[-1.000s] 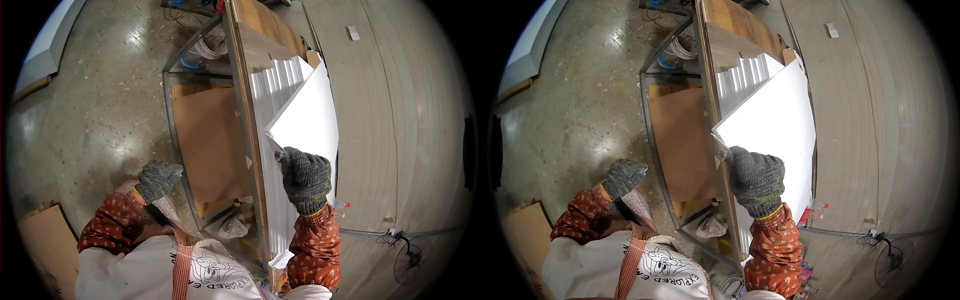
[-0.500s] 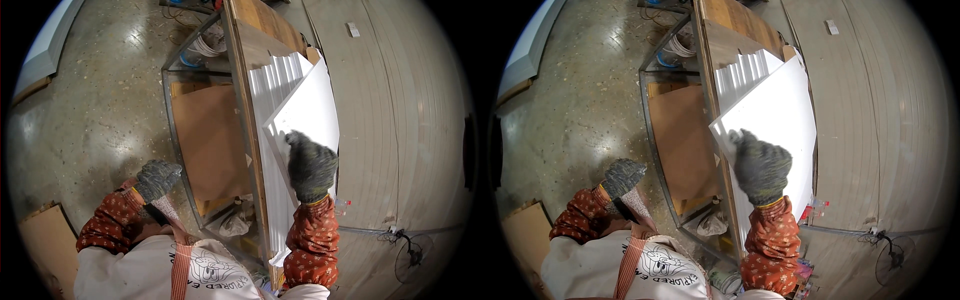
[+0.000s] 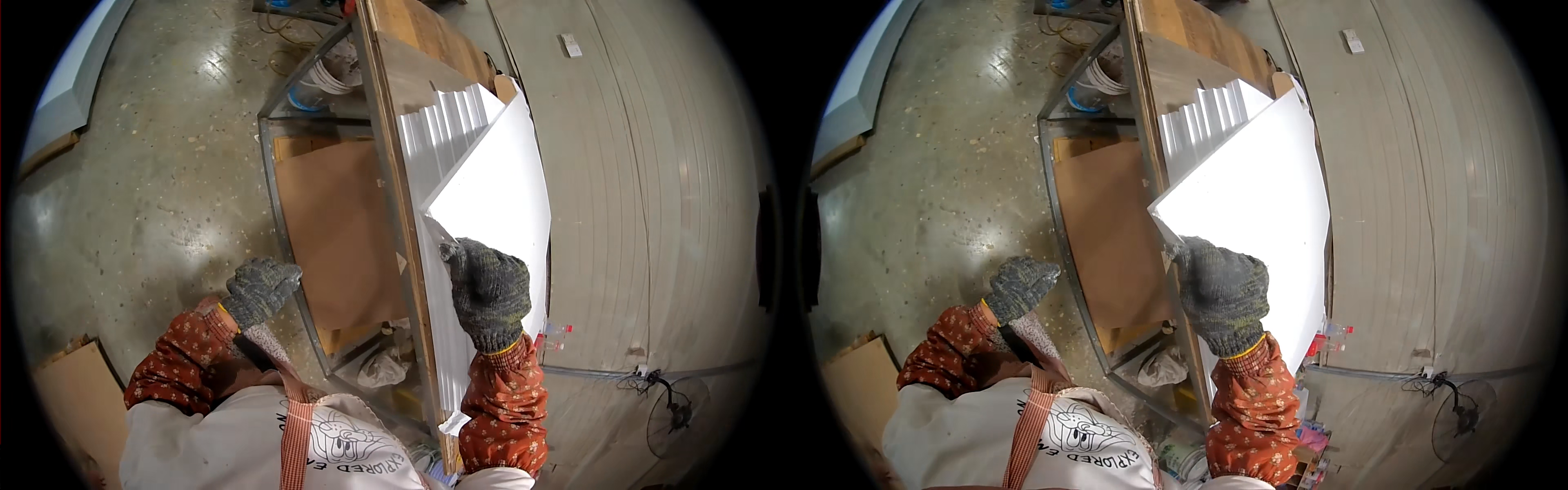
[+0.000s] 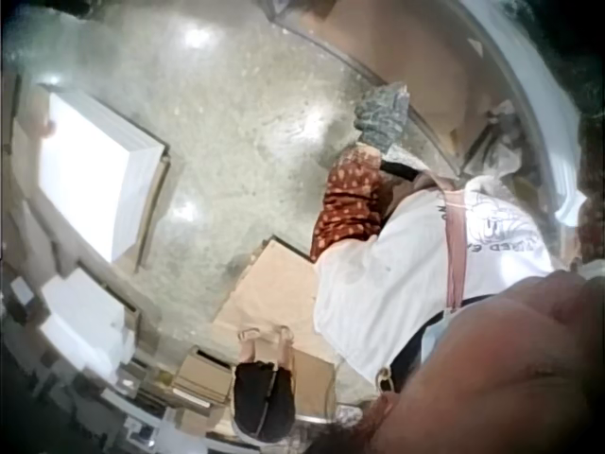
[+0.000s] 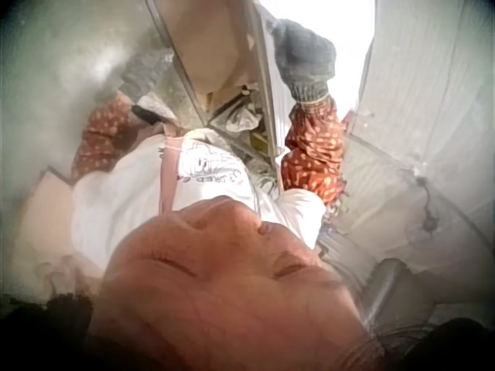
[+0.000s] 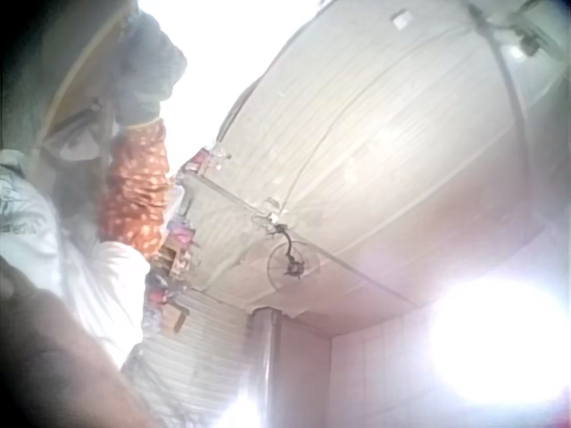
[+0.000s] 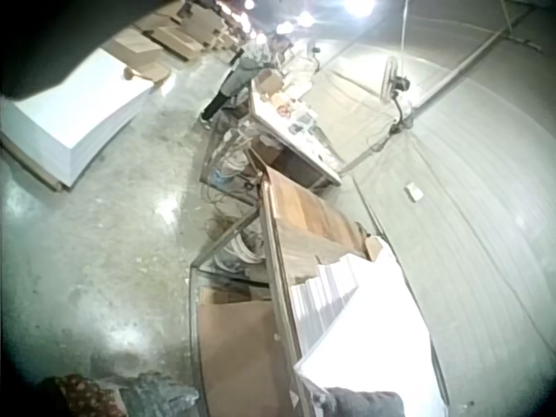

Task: The person cleans a stack of white rectangular panels on a workbench. They use a yellow sponge to wipe the surface and edges, then switch to a white cloth to wipe the panels. The person also pours liquid from a plastic bottle onto the cloth to continue cleaning the panels.

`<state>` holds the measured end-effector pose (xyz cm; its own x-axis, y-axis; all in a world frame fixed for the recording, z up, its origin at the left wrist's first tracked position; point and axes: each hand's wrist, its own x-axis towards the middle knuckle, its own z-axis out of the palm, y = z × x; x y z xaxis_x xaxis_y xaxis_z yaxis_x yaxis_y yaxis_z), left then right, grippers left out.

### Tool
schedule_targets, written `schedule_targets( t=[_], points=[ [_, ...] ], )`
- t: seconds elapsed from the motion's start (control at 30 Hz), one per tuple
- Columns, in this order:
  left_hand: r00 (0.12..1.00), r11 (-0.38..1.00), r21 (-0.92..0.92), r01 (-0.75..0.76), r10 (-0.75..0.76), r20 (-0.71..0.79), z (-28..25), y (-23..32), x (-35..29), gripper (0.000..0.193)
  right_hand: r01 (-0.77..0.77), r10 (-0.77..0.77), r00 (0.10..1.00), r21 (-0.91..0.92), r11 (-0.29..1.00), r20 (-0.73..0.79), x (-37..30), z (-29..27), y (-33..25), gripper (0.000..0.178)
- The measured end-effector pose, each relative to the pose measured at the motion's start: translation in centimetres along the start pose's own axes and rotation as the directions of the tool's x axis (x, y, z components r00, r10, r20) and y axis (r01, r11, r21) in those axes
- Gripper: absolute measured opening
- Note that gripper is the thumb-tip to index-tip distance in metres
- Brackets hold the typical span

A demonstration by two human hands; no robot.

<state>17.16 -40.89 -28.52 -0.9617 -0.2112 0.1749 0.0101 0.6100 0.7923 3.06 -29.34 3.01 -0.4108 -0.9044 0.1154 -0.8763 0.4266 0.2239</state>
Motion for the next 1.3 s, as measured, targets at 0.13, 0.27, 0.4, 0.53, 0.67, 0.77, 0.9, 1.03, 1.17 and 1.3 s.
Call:
schedule_targets(
  t=[0.13,0.27,0.4,0.53,0.67,0.77,0.9,1.03,1.17,1.3],
  points=[
    [0.992,0.997,0.037,-0.064,0.06,0.113,0.0,0.2,-0.7,0.037,-0.005,0.005,1.0,-0.021,1.0,-0.011,0.4,0.2,-0.3,0.007],
    [0.986,0.995,0.039,-0.087,0.081,0.143,0.7,-0.3,-0.9,0.04,-0.031,0.031,0.999,-0.03,0.999,-0.022,0.4,0.5,-0.5,0.008],
    [0.996,0.998,0.009,-0.067,0.066,0.066,1.3,-0.6,-0.8,0.039,-0.026,-0.017,0.94,-0.122,0.992,-0.34,0.3,1.2,0.9,0.014],
    [0.982,0.985,0.077,-0.152,0.159,-0.101,0.8,-0.5,-0.4,0.036,0.11,-0.172,0.963,-0.278,0.954,-0.209,-1.8,1.2,1.3,0.024],
    [0.998,0.998,0.027,-0.057,0.057,-0.018,0.6,-0.1,-0.3,0.035,0.11,-0.126,0.99,-0.225,0.968,-0.056,-2.5,1.9,1.3,0.039],
    [0.999,0.997,0.048,-0.052,0.051,0.02,0.4,0.0,-0.3,0.036,0.06,-0.061,0.998,-0.159,0.985,0.003,-0.8,0.1,0.1,0.009],
    [0.996,0.996,0.03,-0.088,0.089,-0.02,0.6,-0.4,-0.7,0.036,-0.124,0.128,0.99,0.075,0.99,-0.057,-0.7,0.4,-0.4,0.012],
    [0.996,0.996,0.043,-0.077,0.075,0.044,0.1,0.1,-0.7,0.036,-0.291,0.317,0.944,0.218,0.932,-0.096,-1.2,1.4,-0.8,0.017],
    [0.995,0.995,0.028,-0.093,0.092,0.032,0.2,0.2,-0.8,0.036,-0.407,0.482,0.871,0.415,0.814,-0.092,-0.7,2.1,-2.0,0.019],
    [0.985,0.988,0.007,-0.157,0.157,-0.075,0.9,-0.2,-1.0,0.035,-0.46,0.56,0.826,0.498,0.735,-0.063,-0.7,1.2,-2.2,0.019]
  ],
)
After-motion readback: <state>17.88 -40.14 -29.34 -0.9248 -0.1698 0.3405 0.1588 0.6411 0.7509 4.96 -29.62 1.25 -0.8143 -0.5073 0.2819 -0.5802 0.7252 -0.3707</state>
